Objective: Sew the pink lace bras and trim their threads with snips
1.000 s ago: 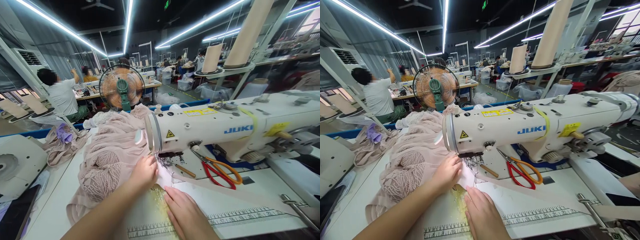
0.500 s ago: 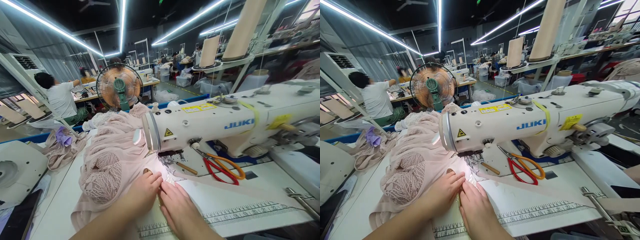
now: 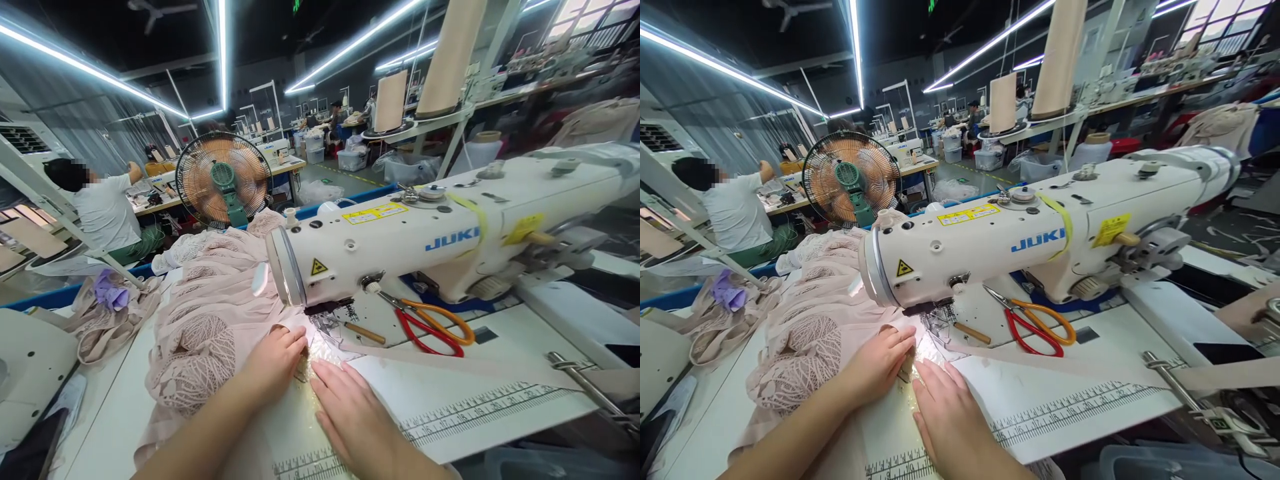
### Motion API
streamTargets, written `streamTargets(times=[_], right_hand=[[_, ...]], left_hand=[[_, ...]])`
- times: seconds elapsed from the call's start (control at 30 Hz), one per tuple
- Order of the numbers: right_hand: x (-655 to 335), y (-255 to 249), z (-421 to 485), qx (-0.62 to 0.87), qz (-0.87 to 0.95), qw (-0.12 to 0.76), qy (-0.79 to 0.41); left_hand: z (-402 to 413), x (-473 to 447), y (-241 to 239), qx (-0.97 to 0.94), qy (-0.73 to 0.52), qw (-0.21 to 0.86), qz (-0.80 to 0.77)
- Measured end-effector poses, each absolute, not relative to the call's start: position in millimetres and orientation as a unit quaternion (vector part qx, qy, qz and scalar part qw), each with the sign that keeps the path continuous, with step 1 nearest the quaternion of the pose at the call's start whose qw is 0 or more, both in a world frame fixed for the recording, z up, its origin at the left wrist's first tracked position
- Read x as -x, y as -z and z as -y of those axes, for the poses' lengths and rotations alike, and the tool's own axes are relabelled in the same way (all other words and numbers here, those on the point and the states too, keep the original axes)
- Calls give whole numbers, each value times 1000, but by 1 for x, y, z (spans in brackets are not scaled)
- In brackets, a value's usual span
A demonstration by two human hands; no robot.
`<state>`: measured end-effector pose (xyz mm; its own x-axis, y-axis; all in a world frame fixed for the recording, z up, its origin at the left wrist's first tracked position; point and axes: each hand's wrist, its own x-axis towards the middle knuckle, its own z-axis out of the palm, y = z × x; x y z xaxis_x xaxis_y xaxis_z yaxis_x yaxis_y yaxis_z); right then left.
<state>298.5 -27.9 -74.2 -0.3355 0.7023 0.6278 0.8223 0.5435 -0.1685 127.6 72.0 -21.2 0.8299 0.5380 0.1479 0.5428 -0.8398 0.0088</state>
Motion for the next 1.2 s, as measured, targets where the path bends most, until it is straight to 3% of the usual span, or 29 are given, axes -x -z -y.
streamTargets(times=[0.23, 0.6, 0.8, 1.0, 1.1, 1.2], right_hand=[[-298, 74, 28, 474, 814, 325, 87], [-245, 80, 41, 436, 799, 409, 67], [-151, 104, 64, 382, 846, 362, 79], [-156, 108, 66, 369, 862, 338, 81], [-182, 101, 66, 339, 882, 324, 51], [-224, 84, 70, 295, 908, 297, -2]], left_hand=[[-84, -128, 22, 952, 51, 35, 300], [-87, -130, 22, 941, 23, 65, 330], [-46, -94, 11, 919, 5, 92, 383], [14, -16, 9, 833, -21, 183, 522], [33, 3, 10, 818, -60, 150, 552], [44, 6, -5, 817, -36, 49, 574]])
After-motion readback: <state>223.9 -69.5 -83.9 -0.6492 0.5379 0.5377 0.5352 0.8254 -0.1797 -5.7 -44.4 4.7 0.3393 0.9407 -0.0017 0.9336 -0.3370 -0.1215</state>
